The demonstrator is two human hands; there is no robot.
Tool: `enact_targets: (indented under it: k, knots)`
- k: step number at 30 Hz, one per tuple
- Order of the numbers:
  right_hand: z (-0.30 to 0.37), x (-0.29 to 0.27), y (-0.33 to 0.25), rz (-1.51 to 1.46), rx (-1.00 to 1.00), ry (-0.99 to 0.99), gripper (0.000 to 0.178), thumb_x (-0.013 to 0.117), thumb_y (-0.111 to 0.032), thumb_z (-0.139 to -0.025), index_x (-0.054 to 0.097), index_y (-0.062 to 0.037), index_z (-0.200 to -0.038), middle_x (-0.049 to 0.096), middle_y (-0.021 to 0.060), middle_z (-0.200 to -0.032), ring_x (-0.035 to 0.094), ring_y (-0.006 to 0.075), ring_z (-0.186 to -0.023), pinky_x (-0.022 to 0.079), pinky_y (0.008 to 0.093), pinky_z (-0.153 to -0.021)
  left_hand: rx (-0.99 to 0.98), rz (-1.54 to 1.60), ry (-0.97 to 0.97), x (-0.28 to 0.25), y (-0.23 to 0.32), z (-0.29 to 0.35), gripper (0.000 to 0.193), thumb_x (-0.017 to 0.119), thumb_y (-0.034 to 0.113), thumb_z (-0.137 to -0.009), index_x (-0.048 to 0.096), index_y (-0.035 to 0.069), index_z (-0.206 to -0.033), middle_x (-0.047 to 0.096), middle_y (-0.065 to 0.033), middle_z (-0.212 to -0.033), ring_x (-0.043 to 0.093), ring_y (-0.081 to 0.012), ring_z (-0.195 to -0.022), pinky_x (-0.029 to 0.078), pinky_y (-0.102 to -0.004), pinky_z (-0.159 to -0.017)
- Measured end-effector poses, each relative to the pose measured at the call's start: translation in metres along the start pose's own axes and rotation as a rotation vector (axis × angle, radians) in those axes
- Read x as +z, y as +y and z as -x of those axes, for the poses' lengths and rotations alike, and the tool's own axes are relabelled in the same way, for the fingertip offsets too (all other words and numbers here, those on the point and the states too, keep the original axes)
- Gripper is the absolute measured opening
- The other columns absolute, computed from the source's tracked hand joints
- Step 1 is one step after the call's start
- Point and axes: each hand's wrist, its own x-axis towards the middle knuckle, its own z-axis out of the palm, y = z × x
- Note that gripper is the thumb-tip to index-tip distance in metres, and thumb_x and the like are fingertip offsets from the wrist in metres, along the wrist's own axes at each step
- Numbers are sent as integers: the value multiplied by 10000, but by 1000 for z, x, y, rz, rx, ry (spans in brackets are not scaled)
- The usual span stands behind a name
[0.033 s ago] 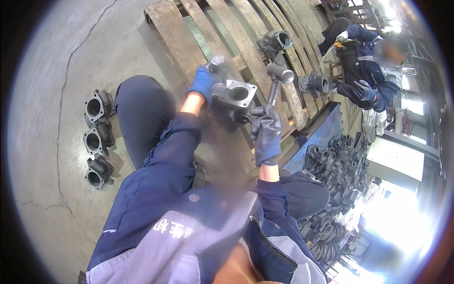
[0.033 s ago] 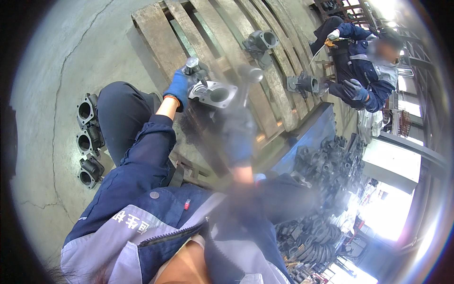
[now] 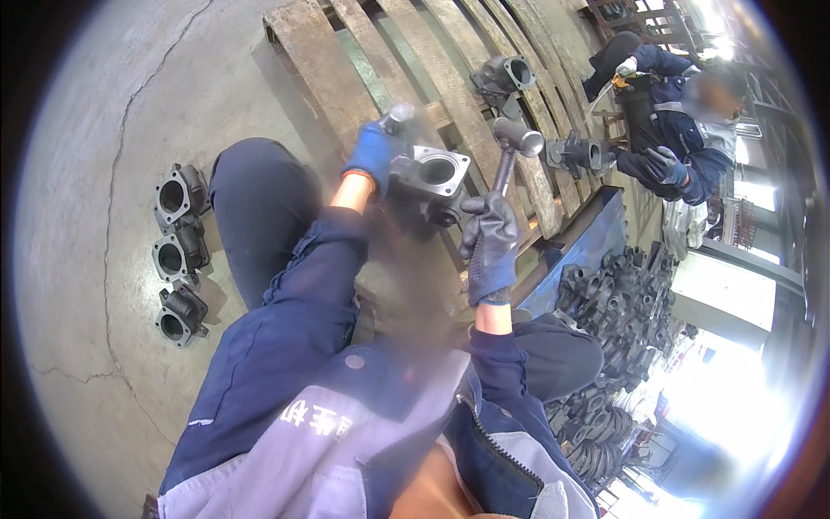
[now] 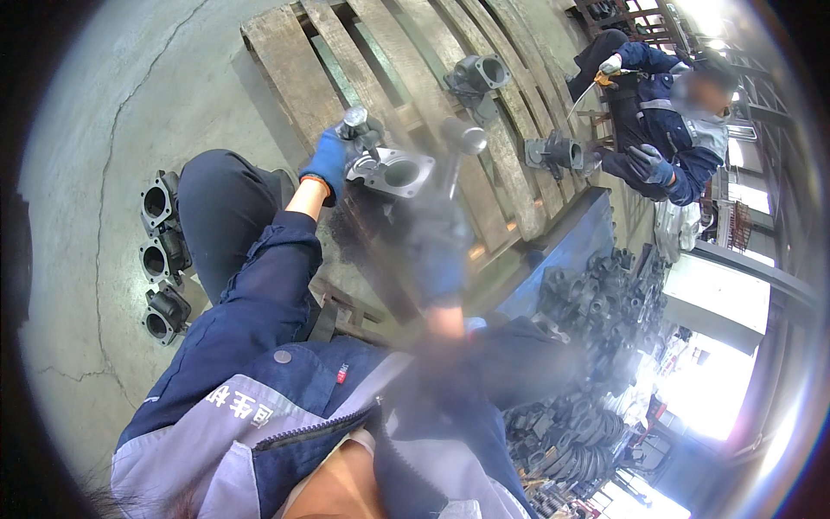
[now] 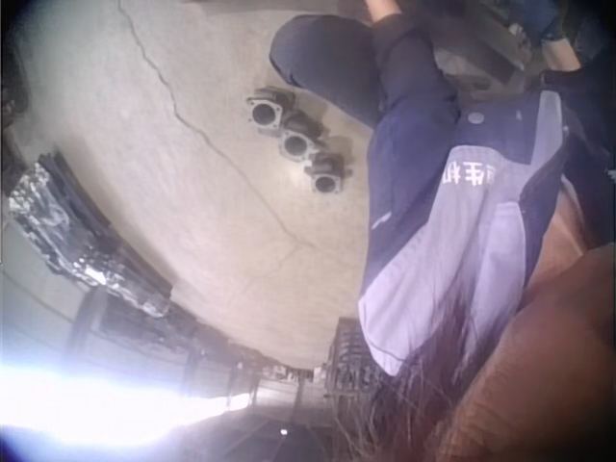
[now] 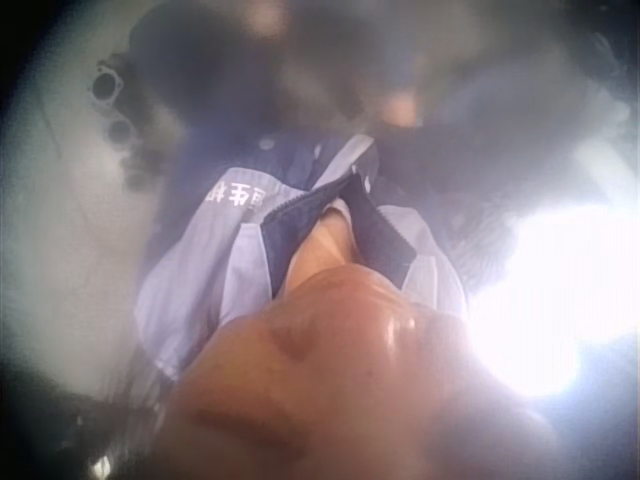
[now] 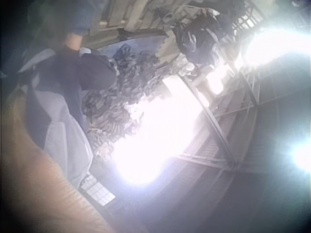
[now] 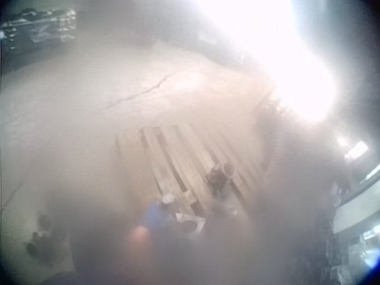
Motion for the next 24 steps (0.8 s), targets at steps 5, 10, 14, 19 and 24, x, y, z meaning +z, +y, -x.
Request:
enact_targets:
  k: [5,10,14,19,24]
  knots:
    - [19,18,3,306,-425,77,336,531,-359,-984,580,-28,-995,543,40,-619,437,96,-406,345,246,-341,-42,283,-124,11,-16,-2,348,674,106,-874,625,86,-1217,707,-60,-1006,596,-75,-864,507,-278,-764]
    - [23,19,-14,-97,-2,-48,307,536,-351,-986,587,-49,-965,502,13,-548,419,91,-390,328,242,-346,-22,193,-138,16,8,11,326,700,135,-860,637,58,-1171,704,-84,-999,607,-101,-869,514,-301,-774]
    - [14,18,-17,-351,295,-215,287,542,-338,-983,590,-56,-954,507,16,-557,421,85,-396,317,238,-351,48,-494,-192,20,36,26,286,615,20,-887,634,23,-1173,687,-49,-1057,603,-108,-925,517,-293,-828]
    - [35,55,-60,68,-292,-175,290,517,-332,-986,592,-54,-950,514,25,-559,424,87,-400,307,226,-366,-29,-293,-183,22,16,23,319,720,159,-844,676,121,-1157,721,-62,-955,616,-100,-813,521,-332,-718]
    - [35,38,-153,-52,-981,-234,424,531,-425,-956,587,-6,-991,504,4,-554,429,91,-401,372,248,-387,93,-96,-220,26,-29,4,349,719,128,-818,674,122,-1164,715,-115,-971,653,-158,-812,522,-341,-723]
